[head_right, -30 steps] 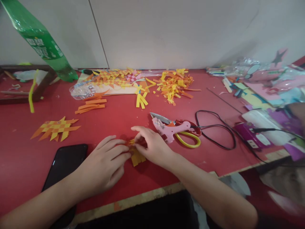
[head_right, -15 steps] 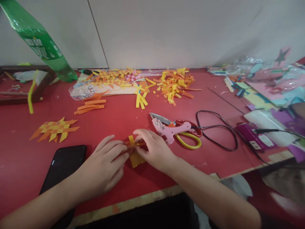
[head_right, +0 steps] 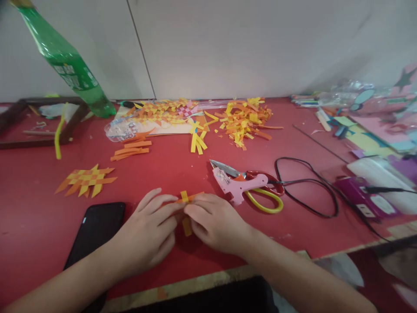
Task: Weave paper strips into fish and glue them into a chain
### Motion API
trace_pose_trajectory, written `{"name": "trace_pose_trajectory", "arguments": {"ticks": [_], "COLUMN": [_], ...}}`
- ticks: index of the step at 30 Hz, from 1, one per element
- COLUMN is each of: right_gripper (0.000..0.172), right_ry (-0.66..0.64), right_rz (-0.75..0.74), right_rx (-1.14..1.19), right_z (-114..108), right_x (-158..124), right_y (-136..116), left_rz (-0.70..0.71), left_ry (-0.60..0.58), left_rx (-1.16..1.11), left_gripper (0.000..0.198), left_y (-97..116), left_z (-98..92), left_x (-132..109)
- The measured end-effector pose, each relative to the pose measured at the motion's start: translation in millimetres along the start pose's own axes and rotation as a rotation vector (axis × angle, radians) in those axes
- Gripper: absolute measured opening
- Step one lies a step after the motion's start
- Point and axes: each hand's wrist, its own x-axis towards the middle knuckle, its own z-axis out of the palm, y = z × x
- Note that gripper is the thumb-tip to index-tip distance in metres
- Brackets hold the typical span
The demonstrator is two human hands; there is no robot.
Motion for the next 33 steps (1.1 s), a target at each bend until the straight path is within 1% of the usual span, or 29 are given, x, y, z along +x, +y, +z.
{"name": "trace_pose_trajectory", "arguments": {"ticks": [2,5,7,8,10,11,12,13,14,16,18,20,23,26,28,29,32,33], "right_gripper": [0.026,0.024,0.021,0.021,0.021,0.021,0.021,0.020,0.019,0.017,0.017,0.017,0.017,0.016,0.016,0.015,0.015,0.015], "right_ry": [0.003,0.026,0.035,0.043,0.060,0.064,0.063,0.061,0.060,0.064,0.072,0.076,0.072,0.070,0.065,0.062,0.059,0.056], "right_rz": [-0.035,-0.019,0.024,0.046,0.077,0.081,0.085,0.086,0.086,0.086,0.082,0.076,0.075,0.081,0.089,0.093,0.096,0.095], "right_rx": [-0.019,-0.004,0.020,0.031,0.051,0.060,0.069,0.080,0.092,0.115,0.131,0.137,0.142,0.144,0.147,0.148,0.148,0.147], "right_z": [1,4,5,5,5,5,5,5,5,5,5,5,5,5,5,5,4,4], "right_x": [-2,-3,-3,-3,-1,-1,0,0,1,1,1,1,2,2,2,2,3,3], "right_y": [-2,-4,-4,-4,-4,-3,-3,-2,-2,-1,-1,-1,0,0,0,-1,-1,-1], "left_rz": [-0.017,-0.047,-0.081,-0.106,-0.198,-0.301,-0.440,-0.531,-0.590,-0.651,-0.640,-0.609,-0.582,-0.570,-0.567,-0.569,-0.589,-0.598], "left_ry": [-0.017,-0.071,-0.057,-0.037,0.052,0.075,0.106,0.131,0.142,0.110,0.038,-0.025,-0.093,-0.134,-0.145,-0.142,-0.100,-0.079], "left_rx": [0.002,0.008,-0.022,-0.018,0.055,0.088,0.102,0.120,0.132,0.128,0.096,0.063,0.049,0.064,0.080,0.091,0.124,0.130], "left_gripper": [0.021,0.030,0.030,0.031,0.031,0.029,0.027,0.028,0.028,0.024,0.015,0.014,0.015,0.023,0.029,0.029,0.018,0.019], "left_y": [7,15,7,-4,-39,-61,-84,-108,-129,-162,-180,-186,-185,-185,-185,-185,-184,-183], "left_z": [-7.3,-30.5,-49.7,-58.6,-72.1,-75.9,-77.6,-77.4,-75.7,-69.5,-62.4,-56.1,-50.1,-48.2,-48.4,-48.8,-50.6,-51.5], "left_x": [1,4,10,14,25,31,36,42,47,54,59,62,65,67,68,69,70,70]}}
